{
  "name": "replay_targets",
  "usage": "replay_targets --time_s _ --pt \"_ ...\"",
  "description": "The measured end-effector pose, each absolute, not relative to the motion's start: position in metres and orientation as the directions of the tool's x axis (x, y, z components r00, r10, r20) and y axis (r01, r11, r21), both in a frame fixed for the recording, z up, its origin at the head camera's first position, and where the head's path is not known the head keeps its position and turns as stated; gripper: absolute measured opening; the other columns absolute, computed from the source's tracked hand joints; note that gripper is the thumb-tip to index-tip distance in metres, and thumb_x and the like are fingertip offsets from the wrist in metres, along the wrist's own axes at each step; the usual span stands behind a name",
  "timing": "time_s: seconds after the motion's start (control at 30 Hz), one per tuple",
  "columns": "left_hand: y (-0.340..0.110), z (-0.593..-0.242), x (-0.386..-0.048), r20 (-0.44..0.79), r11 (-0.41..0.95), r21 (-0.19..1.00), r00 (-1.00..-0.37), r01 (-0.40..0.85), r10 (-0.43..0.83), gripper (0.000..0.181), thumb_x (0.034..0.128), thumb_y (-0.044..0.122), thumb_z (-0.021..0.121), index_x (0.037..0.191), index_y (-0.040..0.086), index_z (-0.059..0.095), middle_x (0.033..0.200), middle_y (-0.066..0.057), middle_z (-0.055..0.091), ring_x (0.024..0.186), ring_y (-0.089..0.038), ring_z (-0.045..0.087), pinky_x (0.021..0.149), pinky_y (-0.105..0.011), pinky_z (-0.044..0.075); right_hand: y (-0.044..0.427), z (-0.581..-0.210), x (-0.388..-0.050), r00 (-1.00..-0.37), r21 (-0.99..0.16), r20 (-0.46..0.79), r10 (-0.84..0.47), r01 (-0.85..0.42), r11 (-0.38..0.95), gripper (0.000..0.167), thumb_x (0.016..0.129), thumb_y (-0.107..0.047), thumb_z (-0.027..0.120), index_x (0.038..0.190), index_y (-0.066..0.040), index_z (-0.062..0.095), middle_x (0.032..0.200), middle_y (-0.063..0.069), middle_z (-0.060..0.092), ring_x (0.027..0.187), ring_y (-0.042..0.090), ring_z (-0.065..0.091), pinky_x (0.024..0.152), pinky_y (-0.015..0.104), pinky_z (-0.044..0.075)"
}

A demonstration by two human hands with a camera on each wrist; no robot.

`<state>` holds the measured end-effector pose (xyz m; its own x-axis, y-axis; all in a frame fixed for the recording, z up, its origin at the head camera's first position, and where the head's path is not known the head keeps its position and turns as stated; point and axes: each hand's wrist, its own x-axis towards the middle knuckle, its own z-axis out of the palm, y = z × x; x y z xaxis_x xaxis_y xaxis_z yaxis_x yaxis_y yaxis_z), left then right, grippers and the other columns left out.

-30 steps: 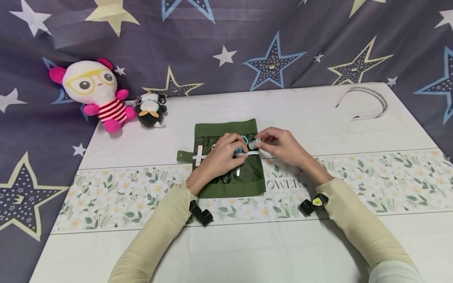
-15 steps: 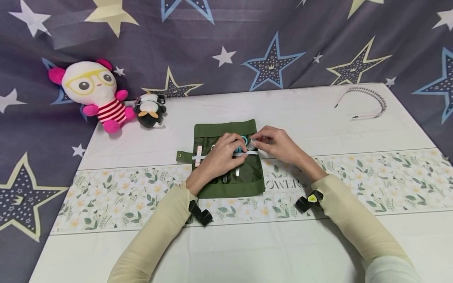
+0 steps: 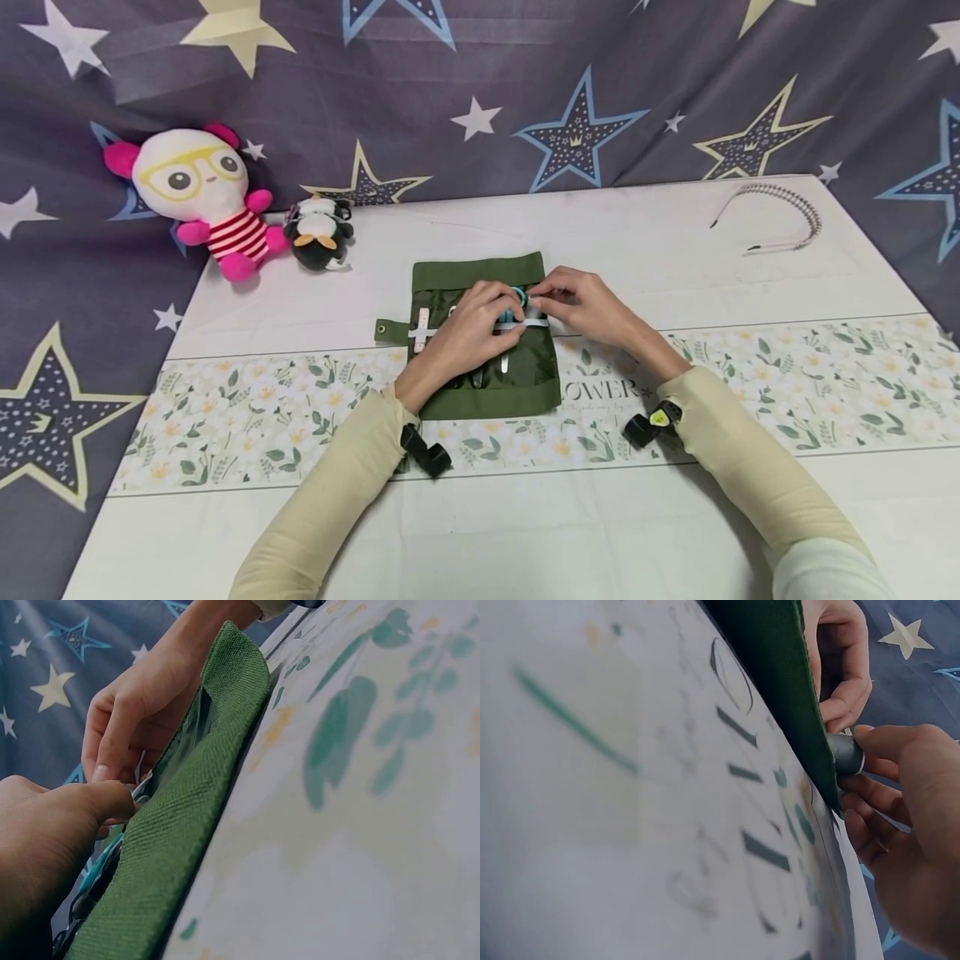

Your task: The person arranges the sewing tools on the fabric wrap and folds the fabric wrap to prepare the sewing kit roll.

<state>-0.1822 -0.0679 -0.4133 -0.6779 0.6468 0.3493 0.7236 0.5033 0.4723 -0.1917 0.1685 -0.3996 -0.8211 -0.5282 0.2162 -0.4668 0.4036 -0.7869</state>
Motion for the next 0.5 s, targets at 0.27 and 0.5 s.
replay_targets --time_s 0.27,0.5 --pt "-0.0684 -0.4131 -0.1819 0.344 0.506 0.483 -0.686 0.715 0.641 0.007 0.0993 0.013 0.071 0.101 0.006 0.072 0.123 -0.013 0.062 0.117 -0.031 0.054 0.103 -0.045 0.042 0.1669 -0.4005 -0.1935 -0.809 -0.785 0.229 -0.542 -0.483 0.389 0.017 0.104 -0.007 0.064 0.116 0.0 0.075 0.104 0.009 0.065 0.087 0.021 0.06 0.079 0.039 0.051" --pt "-0.0681 -0.412 -0.1816 0.343 0.507 0.487 -0.69 0.711 0.638 0.007 0.0991 0.012 0.071 0.102 0.006 0.072 0.122 -0.013 0.062 0.117 -0.031 0.053 0.103 -0.045 0.042 0.1657 -0.4011 -0.1941 -0.812 -0.785 0.226 -0.537 -0.479 0.393 0.015 0.105 -0.008 0.062 0.11 -0.002 0.075 0.102 0.008 0.065 0.086 0.02 0.059 0.079 0.038 0.05"
